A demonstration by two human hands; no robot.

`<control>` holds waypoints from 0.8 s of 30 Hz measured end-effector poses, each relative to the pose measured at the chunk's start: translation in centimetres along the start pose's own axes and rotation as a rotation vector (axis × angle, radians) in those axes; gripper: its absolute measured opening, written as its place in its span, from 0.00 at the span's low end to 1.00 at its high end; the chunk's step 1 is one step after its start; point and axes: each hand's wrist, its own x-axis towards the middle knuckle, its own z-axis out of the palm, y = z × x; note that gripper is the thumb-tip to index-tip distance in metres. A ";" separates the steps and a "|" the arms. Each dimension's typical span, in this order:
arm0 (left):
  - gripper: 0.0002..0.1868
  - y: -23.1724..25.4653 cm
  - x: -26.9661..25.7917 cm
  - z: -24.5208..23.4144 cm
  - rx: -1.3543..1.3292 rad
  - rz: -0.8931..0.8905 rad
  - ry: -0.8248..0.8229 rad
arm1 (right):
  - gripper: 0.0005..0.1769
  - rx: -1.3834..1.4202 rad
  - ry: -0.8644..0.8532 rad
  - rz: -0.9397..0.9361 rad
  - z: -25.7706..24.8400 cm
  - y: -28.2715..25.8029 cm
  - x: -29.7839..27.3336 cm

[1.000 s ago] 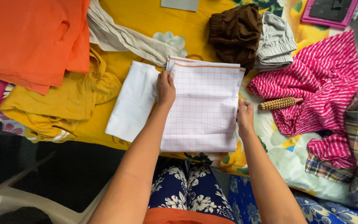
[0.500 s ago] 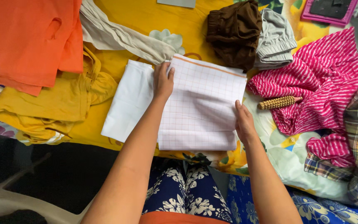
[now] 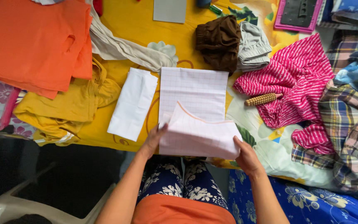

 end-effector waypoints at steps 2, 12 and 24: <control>0.51 -3.0 -3.8 1.4 0.243 0.128 0.058 | 0.30 -0.019 0.029 0.011 -1.1 2.0 -1.3; 0.37 -8.9 -5.6 3.6 0.081 0.200 0.418 | 0.29 -0.184 0.061 -0.037 -4.5 7.0 -4.4; 0.32 -20.2 -8.0 5.7 0.285 -0.057 0.754 | 0.38 -1.485 0.495 -0.656 -0.2 10.2 -7.8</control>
